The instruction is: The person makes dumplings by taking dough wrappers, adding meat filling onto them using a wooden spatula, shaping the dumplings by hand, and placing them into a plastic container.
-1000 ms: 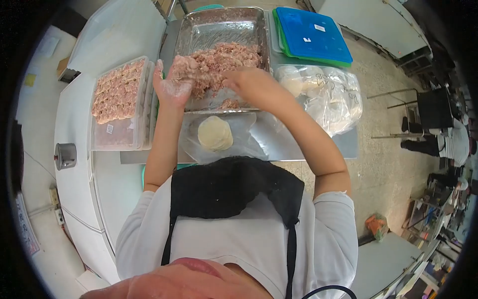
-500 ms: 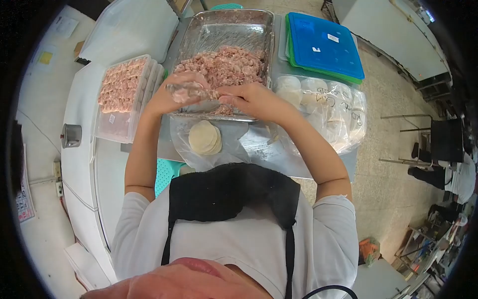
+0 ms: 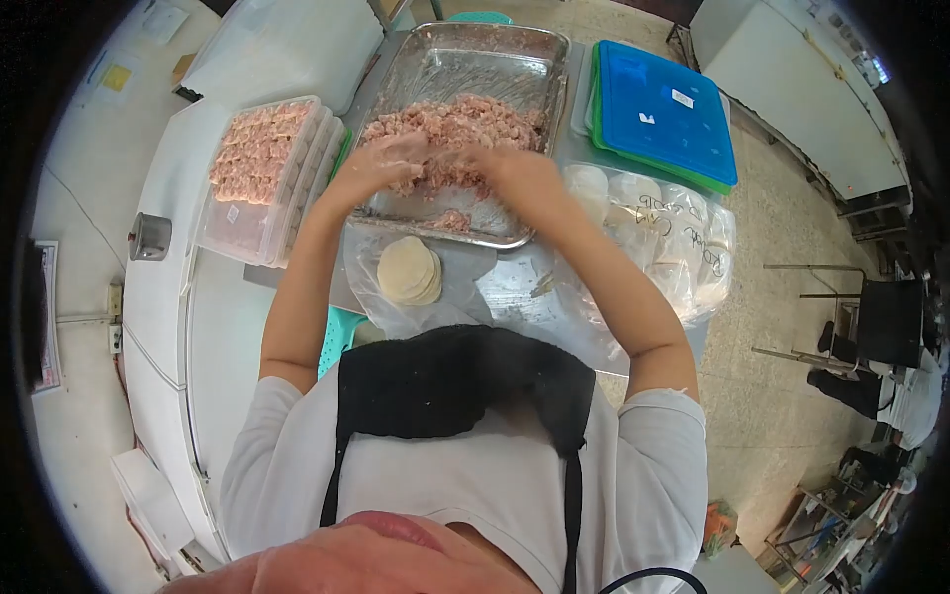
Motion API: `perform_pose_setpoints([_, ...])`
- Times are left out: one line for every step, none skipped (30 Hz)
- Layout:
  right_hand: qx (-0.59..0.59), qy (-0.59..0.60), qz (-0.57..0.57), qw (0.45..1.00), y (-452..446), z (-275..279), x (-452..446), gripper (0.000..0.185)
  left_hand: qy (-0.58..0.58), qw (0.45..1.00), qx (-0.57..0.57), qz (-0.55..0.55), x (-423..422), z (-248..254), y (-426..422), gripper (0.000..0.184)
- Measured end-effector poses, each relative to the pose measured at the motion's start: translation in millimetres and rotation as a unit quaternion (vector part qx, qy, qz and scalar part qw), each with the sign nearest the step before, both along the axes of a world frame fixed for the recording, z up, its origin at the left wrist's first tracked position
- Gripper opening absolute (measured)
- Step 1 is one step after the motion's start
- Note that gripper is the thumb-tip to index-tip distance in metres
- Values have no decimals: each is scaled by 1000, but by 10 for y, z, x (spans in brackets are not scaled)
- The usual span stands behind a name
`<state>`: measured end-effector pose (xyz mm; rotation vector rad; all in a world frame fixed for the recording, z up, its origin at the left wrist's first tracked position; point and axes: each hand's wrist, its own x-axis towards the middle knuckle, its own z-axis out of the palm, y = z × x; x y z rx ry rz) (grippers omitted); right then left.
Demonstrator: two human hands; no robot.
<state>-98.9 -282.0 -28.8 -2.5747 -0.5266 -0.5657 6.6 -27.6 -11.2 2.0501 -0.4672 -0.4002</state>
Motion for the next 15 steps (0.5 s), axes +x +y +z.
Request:
perform_pose_setpoints([-100, 96, -61, 989, -162, -4, 59, 24, 30, 999, 38, -14, -98, 196, -36, 61])
perform_pose_setpoints([-194, 190, -122, 954, -274, -5, 62, 23, 28, 999, 36, -14, -161, 241, 14, 61])
perform_pose_setpoints([-191, 193, -129, 954, -346, -6, -25, 23, -7, 1000, 13, -24, -220, 270, 69, 61])
perform_pose_setpoints([-149, 185, -130, 963, -432, 61, -73, 24, -47, 998, -16, -29, -243, 316, 94, 61])
perform_pose_setpoints([-106, 183, -128, 969, -450, 110, -152, 25, -45, 998, -18, -32, -299, 373, 122, 61])
perform_pose_setpoints([-108, 186, -132, 968, -411, 222, -245, 25, -53, 994, -62, -68, -360, 457, 147, 61])
perform_pose_setpoints([9, 194, -104, 975, -363, 407, -322, 27, -64, 987, -106, -103, -391, 545, 164, 62])
perform_pose_setpoints([125, 199, -74, 969, -297, 561, -388, 30, -65, 986, -111, -105, -418, 625, 167, 62])
perform_pose_setpoints([122, 198, -77, 970, -188, 663, -455, 30, -142, 977, -94, -130, -452, 698, 165, 60])
perform_pose_setpoints([155, 203, 2, 967, -46, 749, -509, 34, -218, 961, -77, -155, -469, 731, 184, 58])
perform_pose_setpoints([187, 206, 80, 957, 80, 797, -530, 37, -218, 960, -80, -158, -442, 733, 214, 58])
perform_pose_setpoints([185, 206, 75, 958, 194, 771, -527, 37, -227, 948, -59, -218, -382, 728, 235, 55])
perform_pose_setpoints([177, 196, 66, 962, 305, 701, -528, 34, -234, 931, -37, -277, -328, 718, 261, 53])
perform_pose_setpoints([168, 187, 58, 966, 377, 673, -532, 32, -235, 930, -41, -281, -272, 614, 303, 53])
perform_pose_setpoints([166, 185, 54, 967, 366, 714, -527, 32, -238, 941, 18, -239, -210, 435, 359, 53])
